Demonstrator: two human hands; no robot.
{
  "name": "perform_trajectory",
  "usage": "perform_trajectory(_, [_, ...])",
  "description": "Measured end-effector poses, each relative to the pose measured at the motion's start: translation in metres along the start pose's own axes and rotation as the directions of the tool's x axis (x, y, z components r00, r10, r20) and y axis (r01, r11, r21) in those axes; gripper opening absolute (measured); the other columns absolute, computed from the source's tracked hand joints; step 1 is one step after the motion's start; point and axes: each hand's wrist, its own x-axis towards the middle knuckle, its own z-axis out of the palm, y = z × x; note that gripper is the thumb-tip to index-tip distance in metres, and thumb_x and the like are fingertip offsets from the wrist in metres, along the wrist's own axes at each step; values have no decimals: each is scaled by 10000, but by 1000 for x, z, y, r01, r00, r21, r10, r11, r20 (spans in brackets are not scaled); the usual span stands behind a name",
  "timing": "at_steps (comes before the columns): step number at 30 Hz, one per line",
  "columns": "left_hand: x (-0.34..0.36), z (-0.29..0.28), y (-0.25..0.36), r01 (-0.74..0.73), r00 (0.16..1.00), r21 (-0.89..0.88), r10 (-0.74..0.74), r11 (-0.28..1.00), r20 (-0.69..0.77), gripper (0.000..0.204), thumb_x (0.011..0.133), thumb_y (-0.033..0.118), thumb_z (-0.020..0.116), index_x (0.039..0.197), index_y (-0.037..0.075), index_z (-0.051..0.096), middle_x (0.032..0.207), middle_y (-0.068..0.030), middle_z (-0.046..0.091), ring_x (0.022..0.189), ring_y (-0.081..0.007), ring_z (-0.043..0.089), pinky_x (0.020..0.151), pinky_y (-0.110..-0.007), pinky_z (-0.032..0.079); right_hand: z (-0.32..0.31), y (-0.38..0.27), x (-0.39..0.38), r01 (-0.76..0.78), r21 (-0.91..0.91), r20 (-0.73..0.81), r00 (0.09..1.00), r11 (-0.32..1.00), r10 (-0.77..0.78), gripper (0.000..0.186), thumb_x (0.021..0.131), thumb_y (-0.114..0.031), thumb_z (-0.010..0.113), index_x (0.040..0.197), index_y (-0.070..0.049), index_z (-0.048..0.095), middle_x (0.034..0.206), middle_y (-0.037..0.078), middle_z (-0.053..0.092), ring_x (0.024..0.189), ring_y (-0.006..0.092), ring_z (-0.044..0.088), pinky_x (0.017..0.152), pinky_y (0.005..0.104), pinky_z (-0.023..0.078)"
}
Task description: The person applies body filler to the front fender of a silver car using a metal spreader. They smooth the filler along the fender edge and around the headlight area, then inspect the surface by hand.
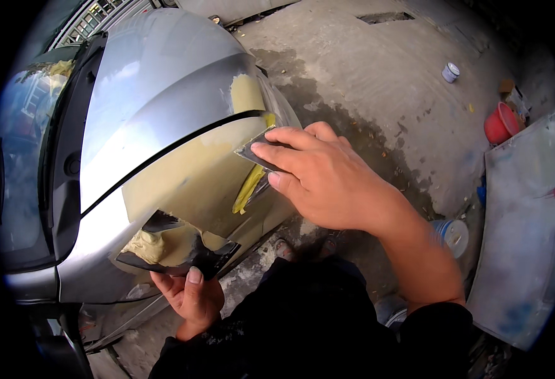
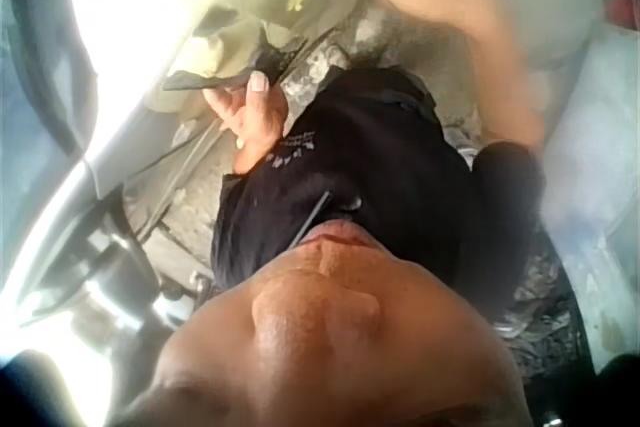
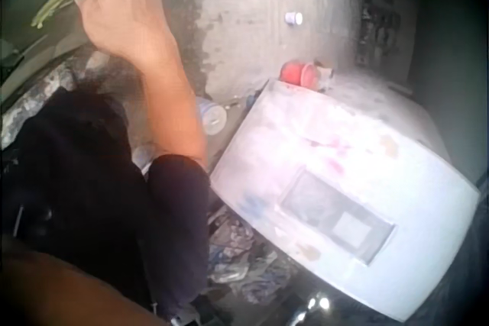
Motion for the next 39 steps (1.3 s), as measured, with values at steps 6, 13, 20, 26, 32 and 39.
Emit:
perform_trajectory(6, [-13,-10,1,284,956,27,-285,959,72,427,864,-44,571,1268,-60,435,1221,-167,572,1110,-218,565,983,-325,401,3,4,65,-38,-85,242,969,996,58,376,944,-224,434,1252,-69,584,1276,135,548,1074,387,516,970,450,404])
perform_trajectory(13, [-10,-23,-2,382,918,42,-384,923,95,387,857,-48,583,1231,-67,485,1182,-148,600,1095,-198,569,975,-320,401,7,-10,93,-20,-149,348,935,989,71,396,941,-214,407,1262,-58,576,1251,161,555,1071,414,524,976,461,405])
perform_trajectory(20, [-5,-29,-2,409,907,14,-408,913,105,379,858,-49,581,1226,-68,492,1187,-153,599,1103,-210,568,983,-327,395,16,-16,92,-34,-156,312,947,987,82,382,936,-220,426,1254,-89,591,1240,130,563,1103,406,513,951,477,428])
perform_trajectory(26, [-8,-30,-4,428,900,-20,-424,903,103,389,858,-49,581,1233,-66,479,1185,-159,598,1103,-214,571,984,-332,398,19,-24,79,-41,-136,275,958,990,77,358,923,-218,469,1239,-103,591,1234,94,559,1069,389,521,894,520,446])
perform_trajectory(32, [-6,-25,-6,409,909,-36,-404,912,101,382,855,-47,582,1221,-66,478,1172,-164,603,1090,-220,582,968,-333,416,27,-29,48,-14,-130,204,978,991,40,358,916,-220,500,1251,-119,575,1226,73,552,1034,368,511,851,522,446])
perform_trajectory(39, [-5,-23,-4,425,902,-46,-418,904,111,397,850,-59,561,1234,-67,459,1188,-172,592,1103,-224,578,980,-342,413,16,-13,41,-55,-46,144,988,997,62,352,909,-221,502,1222,-95,602,1259,71,558,1047,353,507,904,485,424])
